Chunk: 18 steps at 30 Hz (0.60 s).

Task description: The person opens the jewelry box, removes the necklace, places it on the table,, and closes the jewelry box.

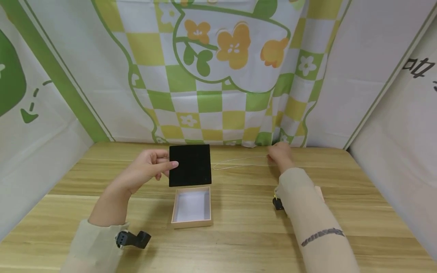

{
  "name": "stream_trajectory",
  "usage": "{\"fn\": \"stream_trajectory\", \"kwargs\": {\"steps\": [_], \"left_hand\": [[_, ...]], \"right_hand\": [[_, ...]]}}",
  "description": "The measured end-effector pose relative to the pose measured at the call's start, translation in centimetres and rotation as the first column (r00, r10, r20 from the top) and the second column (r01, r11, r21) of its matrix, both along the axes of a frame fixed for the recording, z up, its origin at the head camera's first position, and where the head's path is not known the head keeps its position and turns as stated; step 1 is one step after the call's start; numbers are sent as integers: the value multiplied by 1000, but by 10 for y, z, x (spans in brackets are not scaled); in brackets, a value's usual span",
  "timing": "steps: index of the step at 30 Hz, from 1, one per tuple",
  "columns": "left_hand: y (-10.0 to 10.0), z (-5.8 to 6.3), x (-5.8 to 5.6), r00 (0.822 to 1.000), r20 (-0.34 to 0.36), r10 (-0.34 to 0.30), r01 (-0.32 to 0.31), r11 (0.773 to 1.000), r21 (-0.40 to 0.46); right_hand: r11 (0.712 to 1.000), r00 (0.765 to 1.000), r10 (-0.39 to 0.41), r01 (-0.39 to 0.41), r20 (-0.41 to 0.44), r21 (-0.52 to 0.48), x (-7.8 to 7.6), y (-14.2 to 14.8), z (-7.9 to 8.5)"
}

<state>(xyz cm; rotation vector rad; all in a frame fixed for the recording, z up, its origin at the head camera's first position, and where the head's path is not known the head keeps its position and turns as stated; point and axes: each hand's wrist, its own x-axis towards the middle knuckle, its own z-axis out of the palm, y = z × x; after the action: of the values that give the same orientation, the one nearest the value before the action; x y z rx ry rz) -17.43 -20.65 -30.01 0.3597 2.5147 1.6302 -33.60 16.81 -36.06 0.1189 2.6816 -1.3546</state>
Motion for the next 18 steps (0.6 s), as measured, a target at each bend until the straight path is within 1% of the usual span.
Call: {"fn": "stream_trajectory", "kwargs": {"steps": [3,6,9,11,14,16,18], "left_hand": [[-1,-1,0,1000,-1,0,0,1000,-1],[-2,-1,0,1000,4,9,-9,1000,3],[-3,0,1,1000,10,18,-18,1000,4],[-3,0,1,1000,9,19,-19,1000,2],[-4,1,1,1000,11,24,-24,1000,-2],[-4,2,1,1000,8,24,-24,1000,-3],[-4,2,1,1000,10,26,-26,1000,-2]], "right_hand": [[997,997,74,-74,-24,-1,3,-9,5],[987,986,161,-161,-33,0,10,-21,11],[964,963,267,-267,-40,4,22,-33,17],[941,940,337,-338,-51,5,32,-41,19],[889,885,458,-456,-80,49,43,-51,21],[840,834,542,-534,-104,98,50,-57,21],[785,777,617,-600,-121,151,56,-63,20]]}}
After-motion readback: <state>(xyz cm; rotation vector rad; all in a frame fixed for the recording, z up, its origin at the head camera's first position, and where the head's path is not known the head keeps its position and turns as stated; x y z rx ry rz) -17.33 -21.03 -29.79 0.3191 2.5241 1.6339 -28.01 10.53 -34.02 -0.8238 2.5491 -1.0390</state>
